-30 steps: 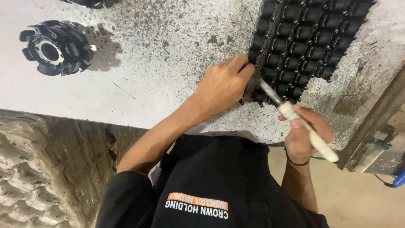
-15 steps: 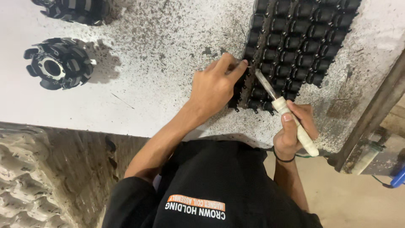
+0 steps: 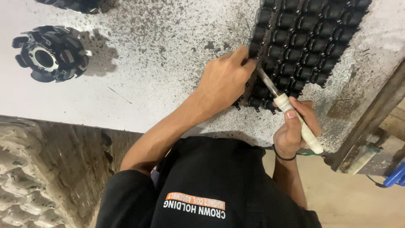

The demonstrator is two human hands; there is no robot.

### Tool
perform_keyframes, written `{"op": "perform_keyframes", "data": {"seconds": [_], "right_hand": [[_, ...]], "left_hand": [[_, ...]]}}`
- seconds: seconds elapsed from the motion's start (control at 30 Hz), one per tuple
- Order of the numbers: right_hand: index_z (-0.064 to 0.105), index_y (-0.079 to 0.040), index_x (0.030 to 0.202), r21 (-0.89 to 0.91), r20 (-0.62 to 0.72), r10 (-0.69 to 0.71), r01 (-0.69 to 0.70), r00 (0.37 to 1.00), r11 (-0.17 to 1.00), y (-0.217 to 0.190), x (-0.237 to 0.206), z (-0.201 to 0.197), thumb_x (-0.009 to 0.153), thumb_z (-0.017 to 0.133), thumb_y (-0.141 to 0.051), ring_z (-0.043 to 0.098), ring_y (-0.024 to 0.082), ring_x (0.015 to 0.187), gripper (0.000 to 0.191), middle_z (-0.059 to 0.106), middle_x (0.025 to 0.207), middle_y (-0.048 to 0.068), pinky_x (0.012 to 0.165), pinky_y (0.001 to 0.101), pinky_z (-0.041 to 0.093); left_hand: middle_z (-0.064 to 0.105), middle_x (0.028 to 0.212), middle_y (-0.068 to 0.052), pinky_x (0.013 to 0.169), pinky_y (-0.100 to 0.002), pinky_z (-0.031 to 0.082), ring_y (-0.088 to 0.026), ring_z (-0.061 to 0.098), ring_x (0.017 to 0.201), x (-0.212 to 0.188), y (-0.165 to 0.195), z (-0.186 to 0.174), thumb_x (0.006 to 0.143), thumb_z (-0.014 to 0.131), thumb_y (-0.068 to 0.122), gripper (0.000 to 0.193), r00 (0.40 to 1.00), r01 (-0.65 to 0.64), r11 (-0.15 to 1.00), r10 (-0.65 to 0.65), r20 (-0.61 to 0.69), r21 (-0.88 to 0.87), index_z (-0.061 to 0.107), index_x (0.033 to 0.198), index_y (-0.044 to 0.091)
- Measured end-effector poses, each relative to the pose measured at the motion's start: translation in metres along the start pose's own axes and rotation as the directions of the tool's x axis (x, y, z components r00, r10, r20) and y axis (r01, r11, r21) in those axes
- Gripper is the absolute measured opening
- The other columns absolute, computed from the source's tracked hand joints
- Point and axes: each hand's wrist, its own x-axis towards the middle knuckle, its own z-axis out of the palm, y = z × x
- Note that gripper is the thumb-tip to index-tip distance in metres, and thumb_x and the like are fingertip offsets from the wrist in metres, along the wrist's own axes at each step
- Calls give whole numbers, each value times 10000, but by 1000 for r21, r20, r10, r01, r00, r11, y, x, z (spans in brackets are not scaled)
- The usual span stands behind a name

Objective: The person solders small black coil assembly components arranged in rows on a workbench, holding each part steady with one hand while applying a hot soldering iron with the other, with smoke rising as the iron touches each part. They occasionally set down or swap the iron and continue working through the rows of parts.

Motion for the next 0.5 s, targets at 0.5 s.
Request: {"op": "perform_keyframes", "data": {"seconds": [0.5], "right_hand": [[632, 112, 1162, 66, -4, 104, -104, 995, 992, -10, 4, 3, 1028, 613, -120, 649, 280, 839, 268, 603, 1033, 179, 775, 391, 631]], "left_hand": [[636, 974, -112, 619, -389, 588, -278, 703, 709, -2, -12, -1, 848, 702, 19, 160, 999, -17, 983, 8, -50, -181, 756, 996, -8]]}}
